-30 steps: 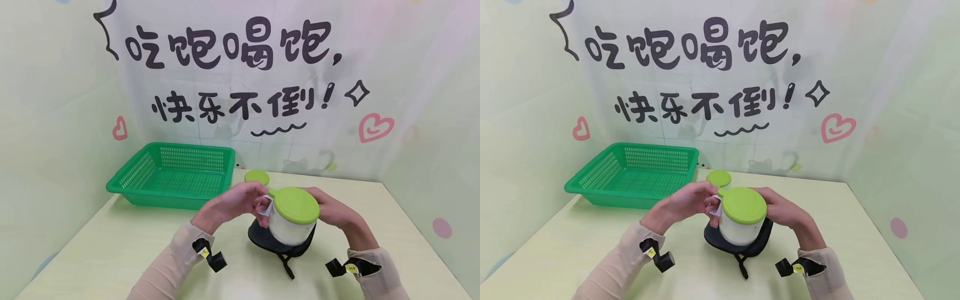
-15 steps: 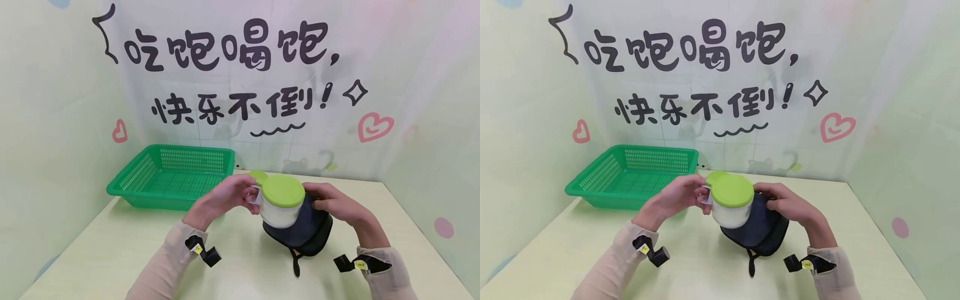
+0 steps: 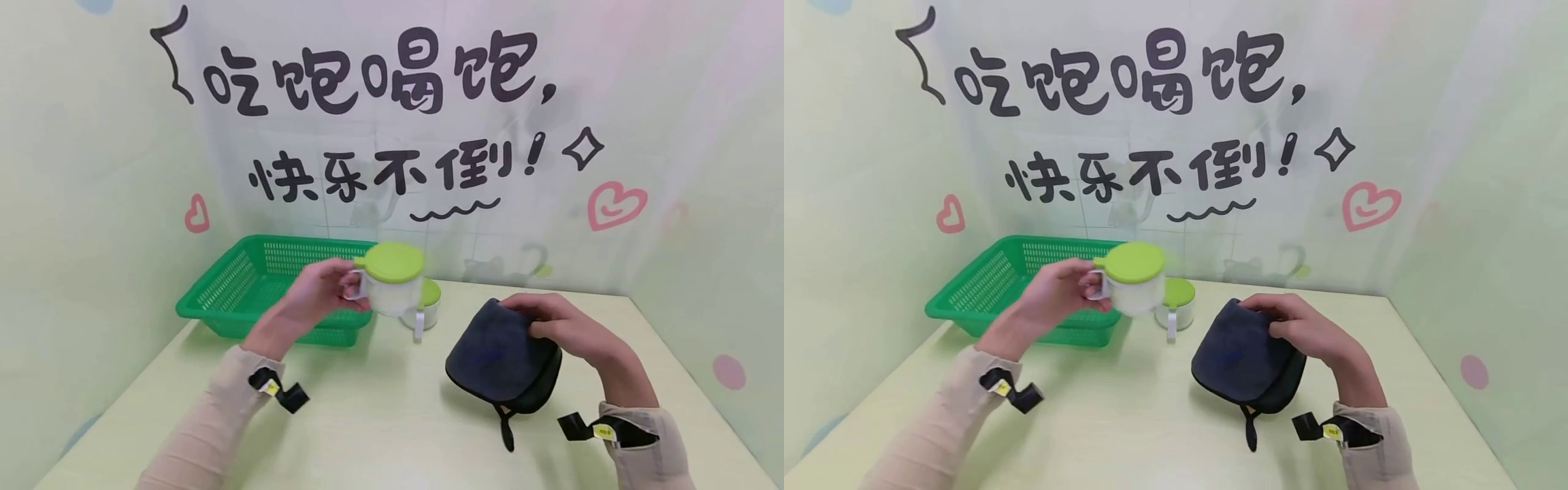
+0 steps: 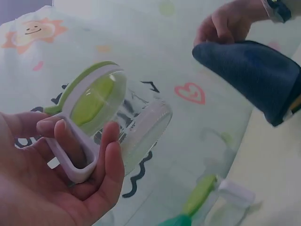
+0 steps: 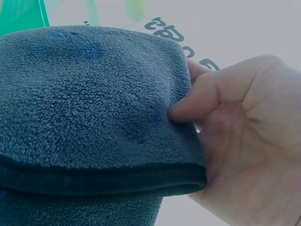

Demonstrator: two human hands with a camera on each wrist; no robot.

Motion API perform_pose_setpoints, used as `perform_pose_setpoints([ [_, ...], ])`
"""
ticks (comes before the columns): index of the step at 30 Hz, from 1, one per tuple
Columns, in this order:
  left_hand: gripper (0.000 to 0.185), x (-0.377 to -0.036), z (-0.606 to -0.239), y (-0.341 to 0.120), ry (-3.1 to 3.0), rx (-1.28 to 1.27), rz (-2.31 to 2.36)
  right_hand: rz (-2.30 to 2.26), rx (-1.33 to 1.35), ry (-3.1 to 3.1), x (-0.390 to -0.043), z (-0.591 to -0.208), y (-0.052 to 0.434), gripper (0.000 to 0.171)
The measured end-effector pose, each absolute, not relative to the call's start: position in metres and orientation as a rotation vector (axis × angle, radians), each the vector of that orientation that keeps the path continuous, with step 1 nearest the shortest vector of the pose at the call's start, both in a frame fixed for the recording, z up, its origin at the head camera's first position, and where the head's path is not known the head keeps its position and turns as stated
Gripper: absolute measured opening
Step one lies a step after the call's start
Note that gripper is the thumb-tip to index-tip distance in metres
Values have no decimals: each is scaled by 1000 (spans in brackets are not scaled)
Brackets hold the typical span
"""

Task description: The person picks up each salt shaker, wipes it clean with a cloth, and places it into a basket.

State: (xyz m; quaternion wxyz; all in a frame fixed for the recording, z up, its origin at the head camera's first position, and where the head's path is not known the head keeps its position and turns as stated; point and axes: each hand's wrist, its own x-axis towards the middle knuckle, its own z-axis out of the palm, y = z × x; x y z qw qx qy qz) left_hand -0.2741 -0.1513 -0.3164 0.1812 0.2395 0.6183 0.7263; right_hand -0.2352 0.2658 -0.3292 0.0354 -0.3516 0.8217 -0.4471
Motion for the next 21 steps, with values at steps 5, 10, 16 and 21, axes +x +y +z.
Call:
perform_pose_setpoints([
  [5, 35, -282, -313, -197, 1895, 450, 2135, -1370, -1083, 2525, -238, -329, 267, 56],
  [10, 33, -293, -313, -234, 1968, 238, 2196, -1376, -1073, 2536, -238, -329, 269, 56],
  [16, 32, -314, -318, -266, 2055, 43, 2137, -1350, -998, 2594, -235, -328, 273, 55],
  [21, 28, -334, -322, -283, 2072, -162, 2086, -1274, -954, 2685, -234, -323, 277, 55],
])
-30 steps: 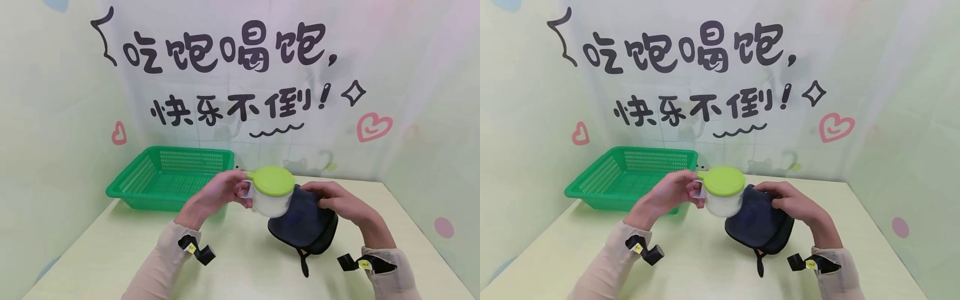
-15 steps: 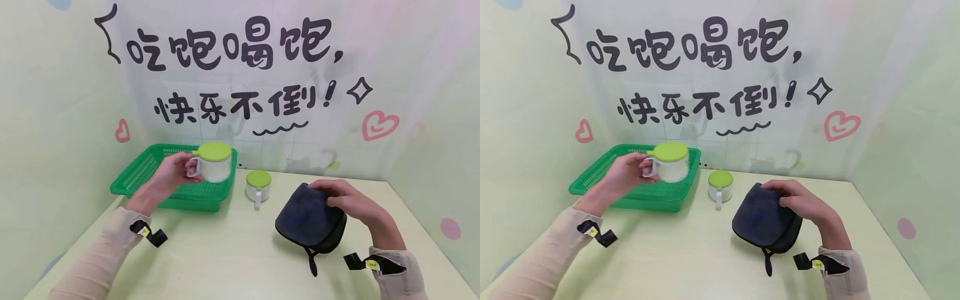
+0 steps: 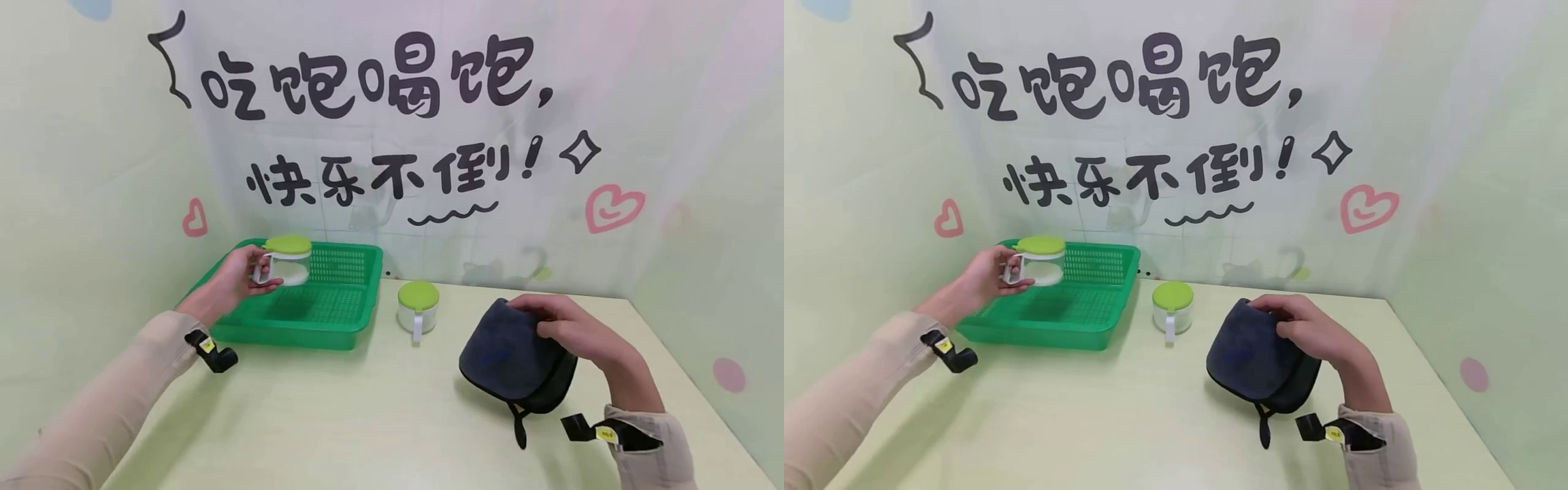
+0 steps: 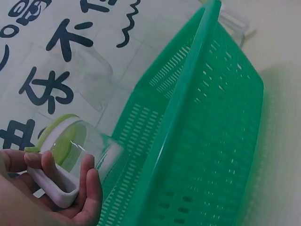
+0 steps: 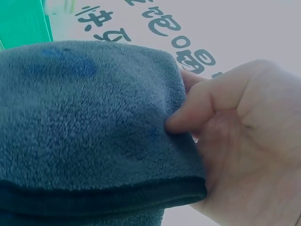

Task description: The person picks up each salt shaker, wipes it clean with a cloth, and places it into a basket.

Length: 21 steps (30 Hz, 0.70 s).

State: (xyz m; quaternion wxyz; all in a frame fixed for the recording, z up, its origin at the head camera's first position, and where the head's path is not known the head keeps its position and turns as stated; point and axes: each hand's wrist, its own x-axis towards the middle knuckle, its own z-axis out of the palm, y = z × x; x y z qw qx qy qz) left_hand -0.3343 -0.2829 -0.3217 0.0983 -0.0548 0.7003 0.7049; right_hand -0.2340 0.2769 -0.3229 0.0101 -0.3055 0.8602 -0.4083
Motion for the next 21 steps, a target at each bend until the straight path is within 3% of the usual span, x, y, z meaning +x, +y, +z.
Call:
perform_pose_setpoints([
  [8, 18, -351, -333, -292, 2132, -340, 2000, -1179, -914, 2765, -237, -321, 283, 52],
  [21, 25, -369, -359, -295, 2172, -391, 1911, -1190, -916, 2757, -238, -322, 285, 53],
])
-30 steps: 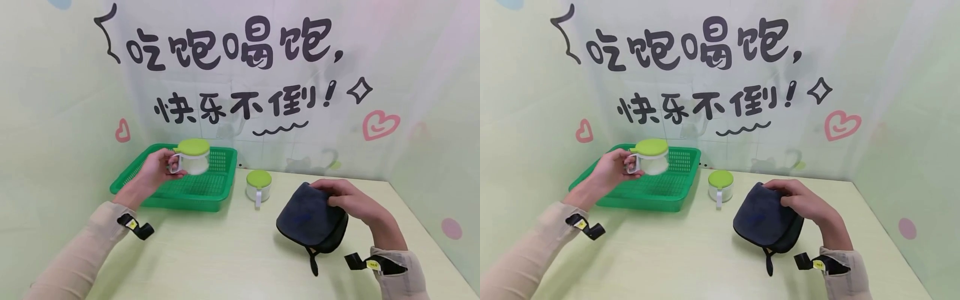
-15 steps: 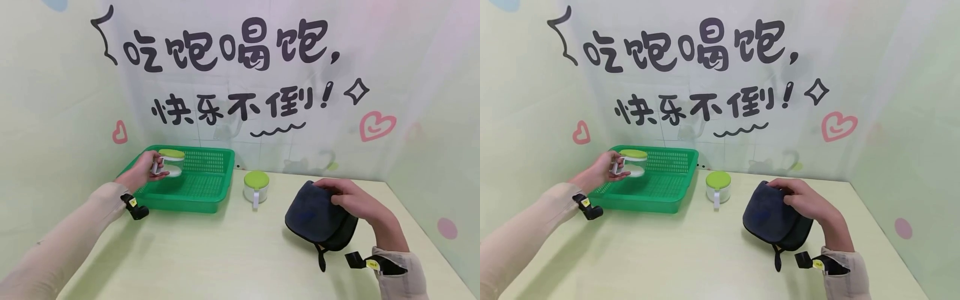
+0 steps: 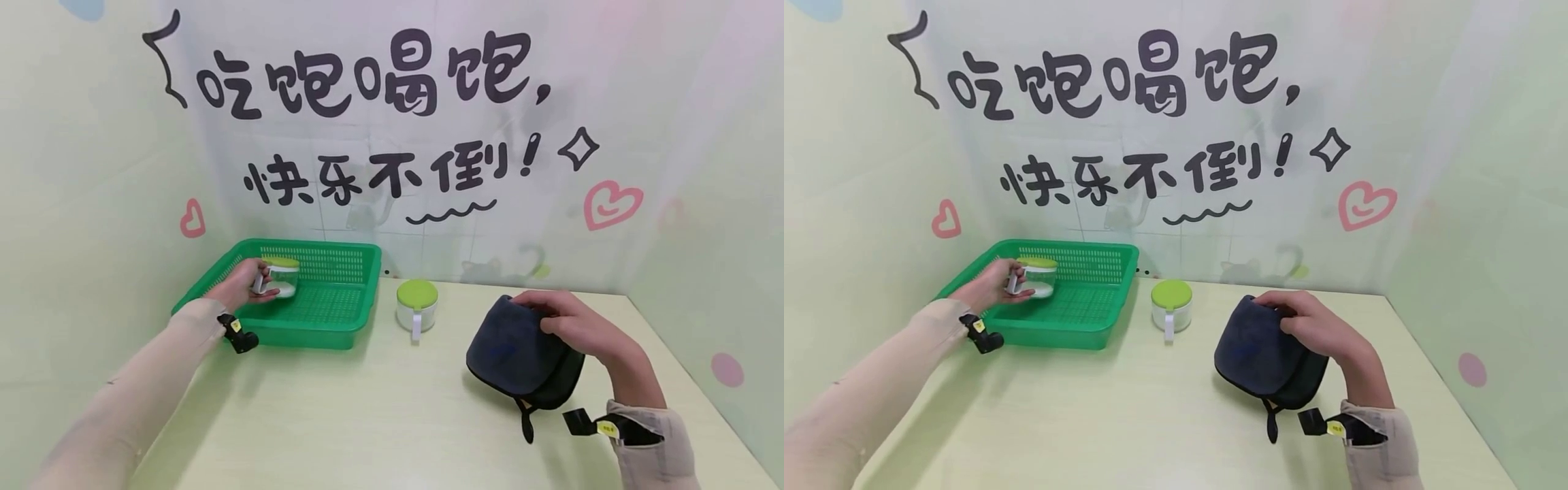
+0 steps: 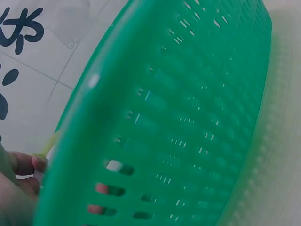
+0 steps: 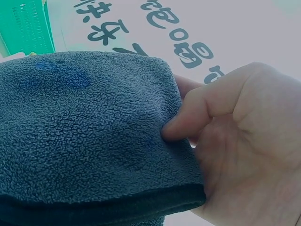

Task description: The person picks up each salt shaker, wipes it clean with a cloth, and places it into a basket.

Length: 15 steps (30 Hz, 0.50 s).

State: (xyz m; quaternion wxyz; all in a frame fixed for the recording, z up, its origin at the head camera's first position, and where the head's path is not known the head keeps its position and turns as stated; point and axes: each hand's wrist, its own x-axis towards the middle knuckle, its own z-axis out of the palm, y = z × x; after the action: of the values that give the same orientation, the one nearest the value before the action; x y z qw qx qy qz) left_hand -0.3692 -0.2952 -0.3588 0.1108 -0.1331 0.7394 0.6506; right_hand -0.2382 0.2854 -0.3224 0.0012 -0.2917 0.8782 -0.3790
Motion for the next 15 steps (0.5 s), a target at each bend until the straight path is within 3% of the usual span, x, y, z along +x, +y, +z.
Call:
perform_pose_setpoints([
  [15, 35, -371, -377, -306, 2175, -293, 1625, -1181, -875, 2756, -238, -323, 284, 52],
])
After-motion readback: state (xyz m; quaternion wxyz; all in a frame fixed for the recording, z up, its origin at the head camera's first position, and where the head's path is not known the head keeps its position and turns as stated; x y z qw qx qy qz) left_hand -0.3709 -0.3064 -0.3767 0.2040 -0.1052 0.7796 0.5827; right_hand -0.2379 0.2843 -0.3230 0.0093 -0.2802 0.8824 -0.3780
